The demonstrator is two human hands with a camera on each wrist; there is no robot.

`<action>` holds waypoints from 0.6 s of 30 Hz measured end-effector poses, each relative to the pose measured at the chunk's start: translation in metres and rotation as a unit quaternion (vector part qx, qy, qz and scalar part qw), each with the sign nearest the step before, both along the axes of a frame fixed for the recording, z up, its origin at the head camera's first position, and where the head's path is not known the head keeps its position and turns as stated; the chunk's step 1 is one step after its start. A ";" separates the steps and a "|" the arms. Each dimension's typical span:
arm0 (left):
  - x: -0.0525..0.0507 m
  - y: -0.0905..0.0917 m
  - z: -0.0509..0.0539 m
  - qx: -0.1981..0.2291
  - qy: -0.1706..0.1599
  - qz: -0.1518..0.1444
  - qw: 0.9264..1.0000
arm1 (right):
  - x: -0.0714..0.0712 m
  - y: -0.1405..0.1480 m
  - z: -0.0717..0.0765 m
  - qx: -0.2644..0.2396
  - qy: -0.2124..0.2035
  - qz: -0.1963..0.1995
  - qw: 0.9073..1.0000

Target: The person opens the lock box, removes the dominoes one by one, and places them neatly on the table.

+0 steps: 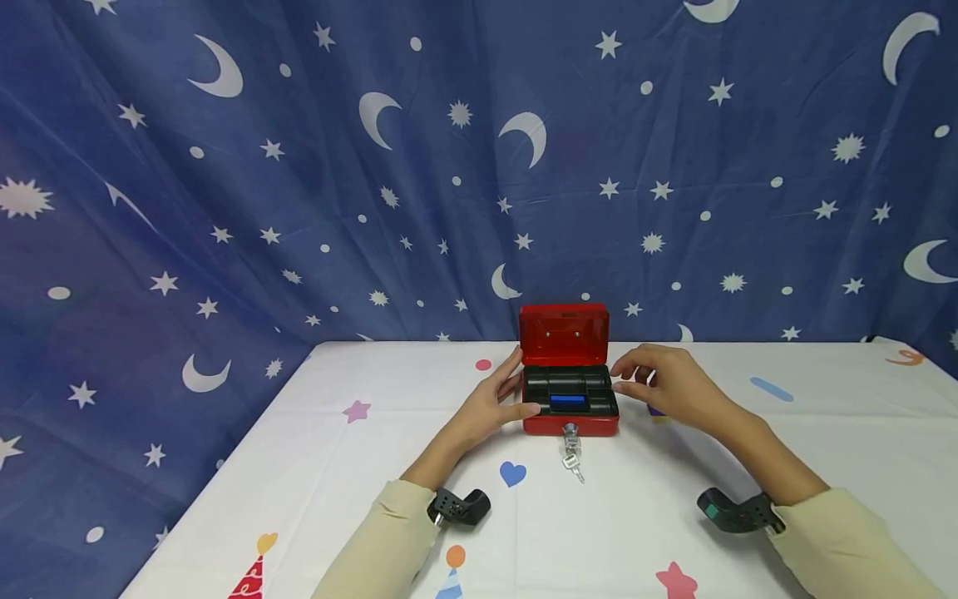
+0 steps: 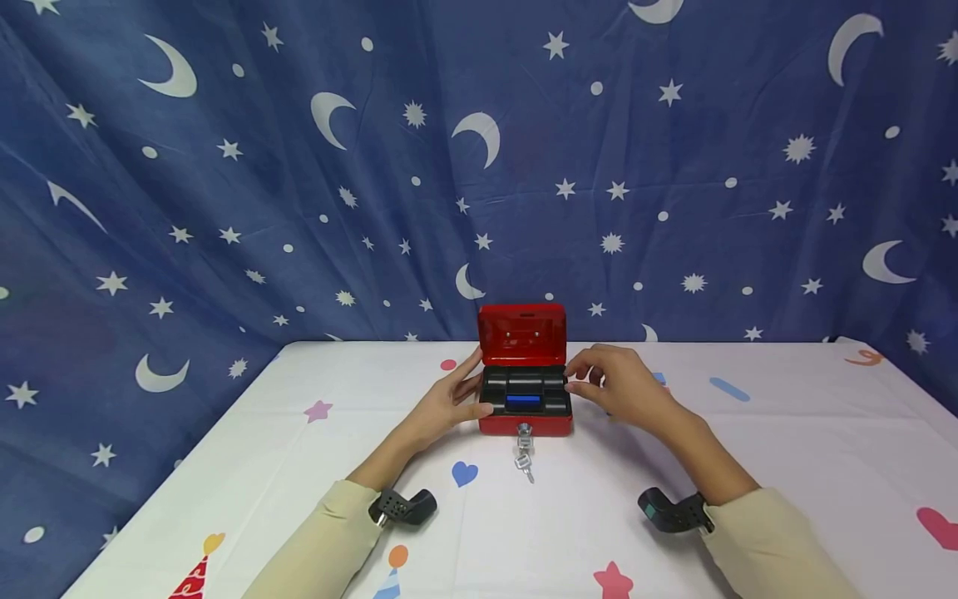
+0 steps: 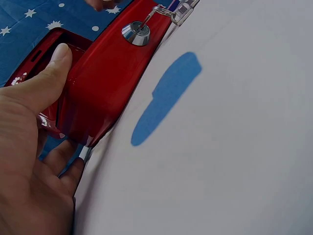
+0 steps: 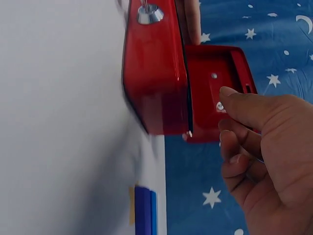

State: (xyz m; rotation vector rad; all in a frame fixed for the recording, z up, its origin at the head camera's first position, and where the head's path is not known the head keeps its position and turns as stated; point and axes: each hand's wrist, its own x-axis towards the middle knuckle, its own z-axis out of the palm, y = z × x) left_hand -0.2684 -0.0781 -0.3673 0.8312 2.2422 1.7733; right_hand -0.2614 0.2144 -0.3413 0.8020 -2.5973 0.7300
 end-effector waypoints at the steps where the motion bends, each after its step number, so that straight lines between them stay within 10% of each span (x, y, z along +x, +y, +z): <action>1: 0.000 0.000 0.000 -0.002 -0.002 0.001 1.000 | 0.000 -0.002 0.000 -0.001 0.000 0.003 1.000; 18: -0.019 0.000 -0.026 -0.006 -0.004 0.021 1.000 | -0.003 -0.032 -0.006 -0.014 -0.005 0.032 0.999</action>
